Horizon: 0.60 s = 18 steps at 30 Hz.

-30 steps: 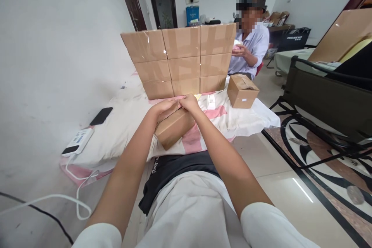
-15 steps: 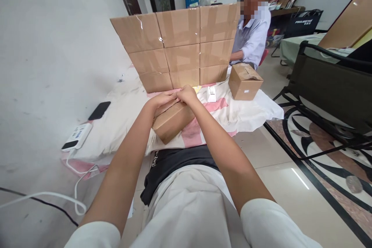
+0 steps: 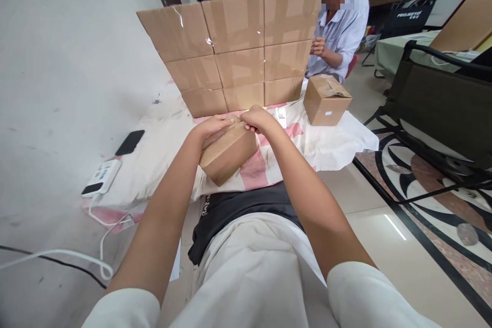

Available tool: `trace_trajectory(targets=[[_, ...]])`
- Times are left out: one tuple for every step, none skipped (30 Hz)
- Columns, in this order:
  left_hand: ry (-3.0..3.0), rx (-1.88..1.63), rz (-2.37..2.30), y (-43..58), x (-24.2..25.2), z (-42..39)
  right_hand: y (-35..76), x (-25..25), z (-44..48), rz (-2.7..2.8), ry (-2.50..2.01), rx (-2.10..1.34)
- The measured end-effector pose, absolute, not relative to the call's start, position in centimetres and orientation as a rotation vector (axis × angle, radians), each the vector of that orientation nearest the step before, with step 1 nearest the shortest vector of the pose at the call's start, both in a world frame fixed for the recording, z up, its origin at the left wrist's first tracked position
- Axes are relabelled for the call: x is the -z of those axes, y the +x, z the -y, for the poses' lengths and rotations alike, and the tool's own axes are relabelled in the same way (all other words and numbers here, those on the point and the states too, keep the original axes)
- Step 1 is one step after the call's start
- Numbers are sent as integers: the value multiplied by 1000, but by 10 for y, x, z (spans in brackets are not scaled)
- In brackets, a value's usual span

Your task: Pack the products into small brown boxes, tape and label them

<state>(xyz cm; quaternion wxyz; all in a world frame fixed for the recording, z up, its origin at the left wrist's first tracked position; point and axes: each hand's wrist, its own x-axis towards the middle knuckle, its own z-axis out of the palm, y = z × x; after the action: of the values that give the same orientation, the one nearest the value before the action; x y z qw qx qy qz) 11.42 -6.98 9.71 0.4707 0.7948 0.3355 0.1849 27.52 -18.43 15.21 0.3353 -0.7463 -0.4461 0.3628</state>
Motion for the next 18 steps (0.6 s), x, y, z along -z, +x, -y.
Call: trace_trajectory(targets=[[1943,-454,-824,114,-97,70,278,-152,187,1141,-1906,-983],[1938,-454,-827,114,-97,71,281,-152,189,1113,-1849,-1025],[1933,-454,-829,114,-97,72,283,-152,189,1085,-1781,-1063],[1928,-454,-833,114,-97,72,286,-152,189,1061,-1713,-1087],[1922,-452,-837,114,-96,73,287,-151,189,1042,-1654,-1092],[1916,-452,-842,115,-96,74,288,-151,187,1027,-1607,-1083],[1908,-453,-849,115,-96,74,288,-150,186,1018,-1575,-1070],[1901,-457,-856,116,-96,75,286,-150,184,1013,-1556,-1058],[1893,-463,-863,116,-96,75,285,-149,182,1007,-1541,-1054],[1889,-471,-868,117,-96,75,282,-149,180,1003,-1530,-1055],[1886,-481,-873,118,-97,75,279,-148,178,1003,-1524,-1060],[1886,-490,-880,118,-97,75,276,-147,176,1003,-1523,-1064],[1888,-498,-888,118,-98,74,272,-146,174,1003,-1525,-1066],[1890,-503,-899,118,-99,74,269,-145,171,1003,-1531,-1064],[1892,-506,-912,118,-100,73,267,-143,169,1003,-1540,-1061],[1894,-508,-925,118,-100,72,265,-143,167,1004,-1552,-1060],[1898,-510,-932,118,-100,71,264,-142,164,1007,-1565,-1060],[1902,-512,-934,118,-100,70,263,-141,162,1012,-1579,-1063]])
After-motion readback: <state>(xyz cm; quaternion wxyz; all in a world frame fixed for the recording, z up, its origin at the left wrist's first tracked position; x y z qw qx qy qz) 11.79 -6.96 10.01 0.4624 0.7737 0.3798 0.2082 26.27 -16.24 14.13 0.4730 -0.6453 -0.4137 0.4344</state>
